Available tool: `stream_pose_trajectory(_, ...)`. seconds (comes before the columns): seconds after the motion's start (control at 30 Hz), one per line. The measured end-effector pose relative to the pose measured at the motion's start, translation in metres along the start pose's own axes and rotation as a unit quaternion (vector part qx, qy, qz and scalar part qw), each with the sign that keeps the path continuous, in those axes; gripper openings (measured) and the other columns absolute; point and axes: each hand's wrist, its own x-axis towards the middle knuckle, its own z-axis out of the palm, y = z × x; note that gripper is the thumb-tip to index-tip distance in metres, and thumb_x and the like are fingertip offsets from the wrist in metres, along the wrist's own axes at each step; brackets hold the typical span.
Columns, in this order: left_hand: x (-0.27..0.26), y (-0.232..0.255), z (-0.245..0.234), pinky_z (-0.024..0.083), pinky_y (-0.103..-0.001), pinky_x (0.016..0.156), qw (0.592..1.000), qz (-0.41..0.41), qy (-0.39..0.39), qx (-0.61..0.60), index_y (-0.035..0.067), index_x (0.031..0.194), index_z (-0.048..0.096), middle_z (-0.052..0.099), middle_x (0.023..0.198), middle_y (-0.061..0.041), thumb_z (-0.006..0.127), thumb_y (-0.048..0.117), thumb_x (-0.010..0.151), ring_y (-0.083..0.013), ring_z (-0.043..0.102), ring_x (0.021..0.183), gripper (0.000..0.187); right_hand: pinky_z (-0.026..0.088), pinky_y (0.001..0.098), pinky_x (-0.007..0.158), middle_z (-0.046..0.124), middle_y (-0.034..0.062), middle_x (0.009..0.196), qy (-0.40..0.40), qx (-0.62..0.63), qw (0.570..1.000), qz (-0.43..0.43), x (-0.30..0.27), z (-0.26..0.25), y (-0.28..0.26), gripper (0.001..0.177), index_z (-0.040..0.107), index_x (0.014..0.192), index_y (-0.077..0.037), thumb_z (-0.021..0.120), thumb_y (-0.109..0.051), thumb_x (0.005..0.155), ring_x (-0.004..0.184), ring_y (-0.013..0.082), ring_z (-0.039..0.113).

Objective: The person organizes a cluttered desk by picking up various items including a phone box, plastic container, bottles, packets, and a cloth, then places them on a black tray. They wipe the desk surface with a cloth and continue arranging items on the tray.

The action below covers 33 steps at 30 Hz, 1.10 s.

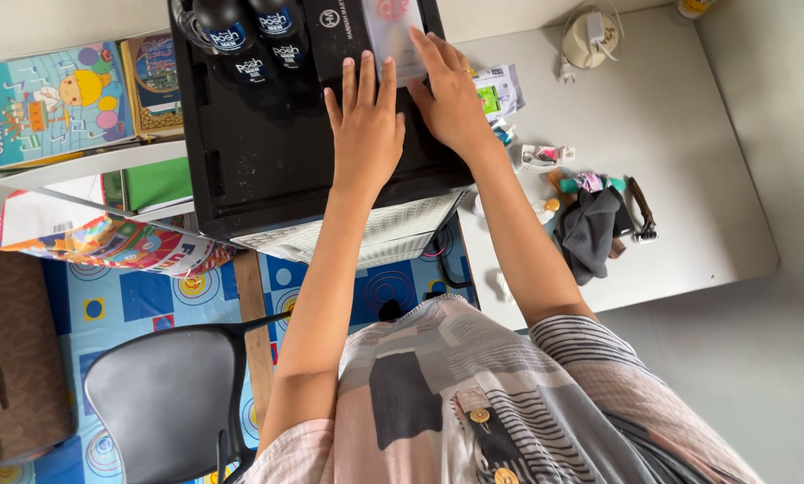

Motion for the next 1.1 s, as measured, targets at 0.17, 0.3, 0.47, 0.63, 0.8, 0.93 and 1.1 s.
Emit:
stream_pose_trajectory(0.17, -0.005, 0.015, -0.007, 0.024, -0.071, 0.119, 0.999, 0.043, 0.008, -0.019, 0.013, 0.156, 0.045, 0.020, 0.167, -0.014, 0.066, 0.017, 0.104, -0.0405, 0.016, 0.154, 0.057, 0.040, 0.0512, 0.114, 0.052, 0.0202, 0.144, 0.039, 0.035, 0.999, 0.017, -0.024, -0.014, -0.016, 0.060, 0.038, 0.154, -0.010, 0.061, -0.002, 0.099, 0.134, 0.0419, 0.048)
stream_pose_trajectory(0.3, -0.010, 0.034, -0.012, 0.025, -0.069, 0.119, 0.995, 0.079, 0.023, -0.052, 0.013, 0.149, 0.055, 0.027, 0.164, -0.011, 0.066, 0.017, 0.104, -0.0372, 0.022, 0.153, 0.047, 0.046, 0.0425, 0.102, 0.060, 0.0163, 0.128, 0.054, 0.068, 0.996, 0.023, -0.045, -0.033, -0.018, 0.046, 0.048, 0.145, -0.004, 0.060, -0.002, 0.100, 0.118, 0.0345, 0.058)
stream_pose_trajectory(0.47, -0.014, 0.053, -0.006, 0.033, -0.063, 0.116, 0.987, 0.101, 0.044, -0.118, 0.009, 0.140, 0.061, 0.047, 0.152, -0.013, 0.063, 0.014, 0.103, -0.0362, 0.038, 0.144, 0.037, 0.054, 0.0412, 0.094, 0.067, 0.0170, 0.128, 0.077, 0.078, 0.991, 0.075, -0.071, -0.072, 0.027, 0.032, 0.064, 0.132, -0.003, 0.060, 0.003, 0.101, 0.114, 0.0319, 0.066)
stream_pose_trajectory(0.63, -0.005, 0.093, 0.005, 0.043, -0.055, 0.108, 0.975, 0.121, 0.078, -0.172, 0.007, 0.131, 0.064, 0.057, 0.141, -0.013, 0.063, 0.009, 0.098, -0.0376, 0.052, 0.132, 0.033, 0.058, 0.0359, 0.098, 0.072, 0.0153, 0.121, 0.127, 0.127, 0.969, 0.170, -0.107, -0.114, 0.099, 0.025, 0.067, 0.125, 0.000, 0.058, -0.001, 0.102, 0.111, 0.0263, 0.070)
stream_pose_trajectory(0.8, 0.005, 0.154, 0.028, 0.045, -0.053, 0.110, 0.964, 0.163, 0.051, -0.205, 0.003, 0.131, 0.063, 0.062, 0.132, -0.015, 0.061, 0.009, 0.100, -0.0379, 0.059, 0.120, 0.031, 0.054, 0.0289, 0.080, 0.076, 0.0034, 0.110, 0.115, 0.121, 0.957, 0.237, -0.137, -0.134, 0.180, 0.020, 0.074, 0.117, -0.008, 0.062, -0.013, 0.102, 0.092, 0.0138, 0.066)
stream_pose_trajectory(0.93, 0.013, 0.186, 0.098, 0.052, -0.045, 0.101, 0.964, 0.137, 0.085, -0.211, 0.009, 0.129, 0.066, 0.063, 0.128, -0.013, 0.066, 0.014, 0.095, -0.0345, 0.064, 0.118, 0.035, 0.058, 0.0477, 0.082, 0.076, 0.0133, 0.107, 0.075, 0.047, 0.966, 0.244, -0.156, -0.129, 0.245, 0.025, 0.075, 0.124, -0.017, 0.066, -0.018, 0.101, 0.098, 0.0373, 0.073)
stream_pose_trajectory(1.1, 0.016, 0.185, 0.196, 0.054, -0.046, 0.094, 0.979, 0.070, -0.018, -0.189, 0.011, 0.124, 0.066, 0.067, 0.112, -0.010, 0.065, 0.016, 0.093, -0.0310, 0.068, 0.106, 0.031, 0.058, 0.0469, 0.086, 0.077, 0.0102, 0.109, -0.042, 0.055, 0.946, 0.318, -0.160, -0.119, 0.276, 0.026, 0.075, 0.123, -0.024, 0.067, -0.027, 0.099, 0.101, 0.0338, 0.074)
